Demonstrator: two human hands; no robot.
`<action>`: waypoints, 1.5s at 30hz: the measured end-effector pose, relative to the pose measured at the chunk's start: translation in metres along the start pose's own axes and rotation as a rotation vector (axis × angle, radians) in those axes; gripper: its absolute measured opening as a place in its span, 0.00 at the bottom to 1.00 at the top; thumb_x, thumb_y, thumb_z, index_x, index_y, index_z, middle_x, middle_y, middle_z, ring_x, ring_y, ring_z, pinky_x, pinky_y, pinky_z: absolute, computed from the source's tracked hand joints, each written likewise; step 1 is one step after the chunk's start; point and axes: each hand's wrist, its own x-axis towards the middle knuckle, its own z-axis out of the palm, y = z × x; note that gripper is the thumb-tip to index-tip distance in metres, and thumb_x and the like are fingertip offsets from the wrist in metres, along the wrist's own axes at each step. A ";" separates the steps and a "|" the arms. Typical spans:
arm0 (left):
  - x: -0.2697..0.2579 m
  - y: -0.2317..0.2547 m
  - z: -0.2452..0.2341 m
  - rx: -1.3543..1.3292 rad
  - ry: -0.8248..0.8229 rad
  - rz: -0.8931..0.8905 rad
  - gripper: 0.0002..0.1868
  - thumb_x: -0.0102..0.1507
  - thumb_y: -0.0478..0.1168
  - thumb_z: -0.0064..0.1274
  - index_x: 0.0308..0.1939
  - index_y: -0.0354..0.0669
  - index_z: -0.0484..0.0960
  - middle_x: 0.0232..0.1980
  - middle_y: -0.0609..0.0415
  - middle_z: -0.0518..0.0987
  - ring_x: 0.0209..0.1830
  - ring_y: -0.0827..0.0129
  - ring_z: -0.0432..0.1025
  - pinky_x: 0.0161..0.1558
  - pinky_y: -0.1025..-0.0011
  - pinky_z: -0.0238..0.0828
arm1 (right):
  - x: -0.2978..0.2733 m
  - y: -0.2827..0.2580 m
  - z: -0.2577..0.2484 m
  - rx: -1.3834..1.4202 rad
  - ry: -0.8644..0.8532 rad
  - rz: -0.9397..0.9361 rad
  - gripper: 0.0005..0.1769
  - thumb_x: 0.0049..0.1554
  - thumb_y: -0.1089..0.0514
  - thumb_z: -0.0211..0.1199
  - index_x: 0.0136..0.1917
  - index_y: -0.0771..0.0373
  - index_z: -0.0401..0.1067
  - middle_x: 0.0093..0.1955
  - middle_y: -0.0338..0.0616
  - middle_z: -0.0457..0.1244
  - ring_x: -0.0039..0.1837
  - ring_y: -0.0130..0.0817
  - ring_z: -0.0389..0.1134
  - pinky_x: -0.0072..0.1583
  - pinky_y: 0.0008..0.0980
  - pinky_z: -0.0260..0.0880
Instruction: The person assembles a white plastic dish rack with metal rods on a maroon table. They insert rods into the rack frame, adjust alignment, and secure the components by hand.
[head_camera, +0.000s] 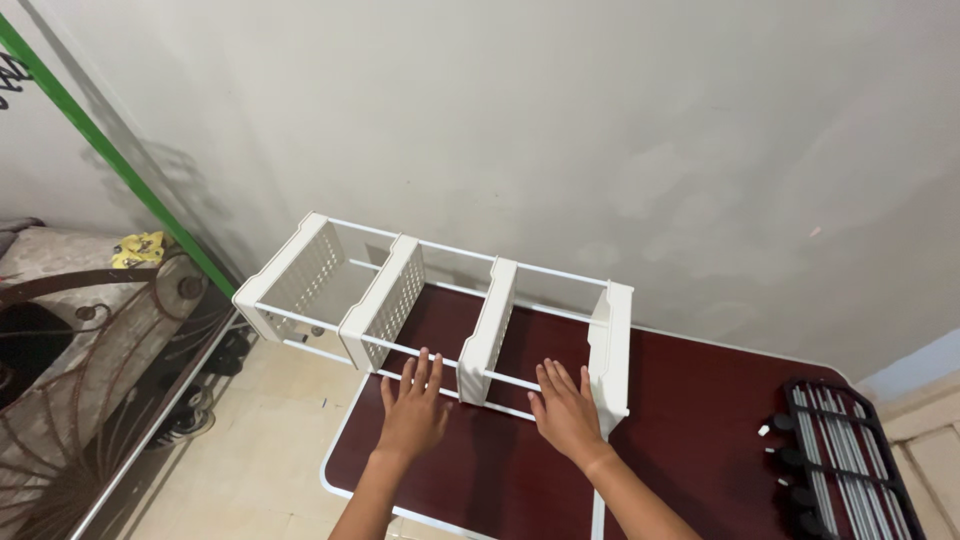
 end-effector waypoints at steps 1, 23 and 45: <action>-0.001 -0.006 0.001 0.003 -0.004 0.001 0.46 0.64 0.51 0.54 0.79 0.49 0.44 0.83 0.48 0.43 0.81 0.50 0.42 0.71 0.31 0.38 | 0.000 -0.005 0.003 0.000 0.000 0.008 0.31 0.63 0.47 0.52 0.73 0.66 0.63 0.77 0.50 0.55 0.80 0.39 0.51 0.78 0.57 0.37; 0.054 -0.082 0.028 -0.016 0.011 -0.155 0.46 0.61 0.50 0.56 0.78 0.52 0.48 0.82 0.52 0.47 0.81 0.55 0.46 0.70 0.31 0.41 | 0.092 -0.021 0.057 0.010 -0.137 0.064 0.32 0.64 0.44 0.49 0.75 0.65 0.59 0.79 0.49 0.52 0.81 0.40 0.49 0.78 0.58 0.37; 0.140 -0.158 0.058 0.049 0.088 -0.206 0.46 0.60 0.53 0.56 0.78 0.51 0.51 0.80 0.45 0.50 0.79 0.49 0.49 0.69 0.31 0.45 | 0.155 -0.046 0.092 0.343 -0.321 0.457 0.56 0.58 0.33 0.60 0.83 0.60 0.35 0.84 0.57 0.41 0.83 0.51 0.47 0.76 0.62 0.48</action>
